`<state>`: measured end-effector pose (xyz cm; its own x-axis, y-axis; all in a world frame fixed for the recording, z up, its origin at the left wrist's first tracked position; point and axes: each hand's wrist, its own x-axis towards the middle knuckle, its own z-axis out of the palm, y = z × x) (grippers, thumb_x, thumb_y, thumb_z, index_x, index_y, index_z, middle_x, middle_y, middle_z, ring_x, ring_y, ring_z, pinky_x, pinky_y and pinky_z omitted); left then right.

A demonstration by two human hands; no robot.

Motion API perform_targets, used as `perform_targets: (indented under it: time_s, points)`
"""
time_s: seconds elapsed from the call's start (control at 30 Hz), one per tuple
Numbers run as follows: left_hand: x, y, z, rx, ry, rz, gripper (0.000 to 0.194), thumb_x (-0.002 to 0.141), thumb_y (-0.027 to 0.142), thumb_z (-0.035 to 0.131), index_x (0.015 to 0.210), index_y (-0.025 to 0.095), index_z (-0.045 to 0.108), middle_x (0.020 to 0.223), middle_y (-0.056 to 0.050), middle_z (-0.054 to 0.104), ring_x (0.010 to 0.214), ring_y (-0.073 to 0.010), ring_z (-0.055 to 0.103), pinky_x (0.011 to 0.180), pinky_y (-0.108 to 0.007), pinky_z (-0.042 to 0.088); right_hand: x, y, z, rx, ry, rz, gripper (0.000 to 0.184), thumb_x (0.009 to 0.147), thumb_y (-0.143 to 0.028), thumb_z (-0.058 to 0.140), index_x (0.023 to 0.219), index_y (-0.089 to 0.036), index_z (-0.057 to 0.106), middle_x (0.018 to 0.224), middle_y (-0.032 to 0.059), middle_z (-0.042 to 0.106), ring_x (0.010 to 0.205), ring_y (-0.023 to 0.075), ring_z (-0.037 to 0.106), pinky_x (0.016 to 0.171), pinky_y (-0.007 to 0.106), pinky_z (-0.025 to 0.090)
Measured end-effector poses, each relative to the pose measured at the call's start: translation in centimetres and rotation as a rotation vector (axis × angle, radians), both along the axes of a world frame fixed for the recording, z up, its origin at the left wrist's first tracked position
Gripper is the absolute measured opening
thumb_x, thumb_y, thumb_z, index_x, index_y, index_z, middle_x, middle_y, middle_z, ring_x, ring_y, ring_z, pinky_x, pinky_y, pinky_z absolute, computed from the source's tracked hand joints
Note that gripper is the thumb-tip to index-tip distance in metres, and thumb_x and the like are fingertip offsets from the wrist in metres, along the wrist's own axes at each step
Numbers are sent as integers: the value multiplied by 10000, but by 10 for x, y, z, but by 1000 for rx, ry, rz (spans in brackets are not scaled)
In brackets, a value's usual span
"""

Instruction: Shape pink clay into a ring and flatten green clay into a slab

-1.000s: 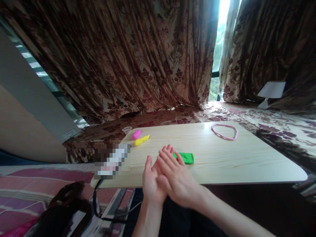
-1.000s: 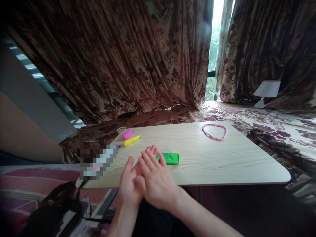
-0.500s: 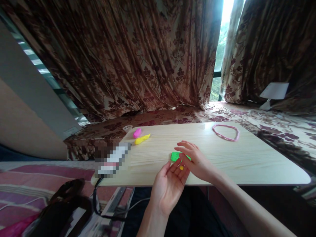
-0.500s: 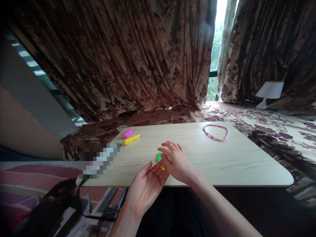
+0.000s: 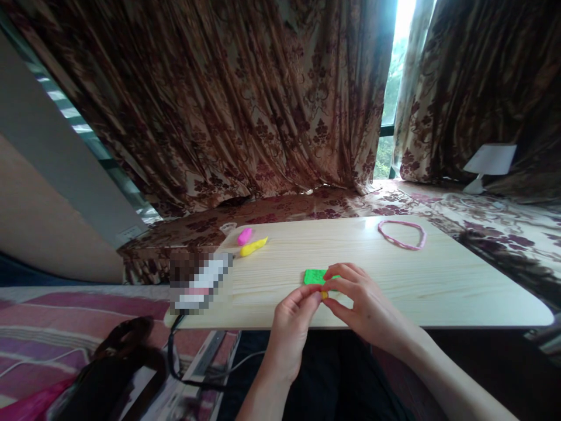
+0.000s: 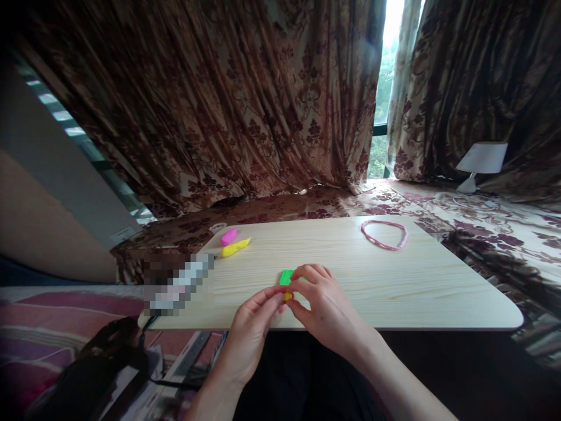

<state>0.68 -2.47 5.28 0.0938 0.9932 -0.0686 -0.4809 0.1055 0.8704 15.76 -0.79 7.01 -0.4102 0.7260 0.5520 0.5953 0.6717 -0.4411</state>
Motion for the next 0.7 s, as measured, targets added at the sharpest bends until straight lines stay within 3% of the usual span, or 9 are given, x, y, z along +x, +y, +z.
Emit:
perform_targets:
  time_s: [0.27,0.7]
  points:
    - [-1,0,3,89,168,72,184,729,249,706,881,146,716,832,-50,719,857,-174,617,835,-261,424,-4,-8,7,59,29,5,248,806,-139,607,1032,-238,632,984,59,621,998,226,535,873,398,433]
    - [-7,2,-1,156,305,10,201,773,309,650,890,169,736,858,-50,719,932,-213,581,903,-305,373,-2,-8,7,78,-19,13,192,793,-159,621,972,-224,645,944,57,630,940,221,540,853,389,425]
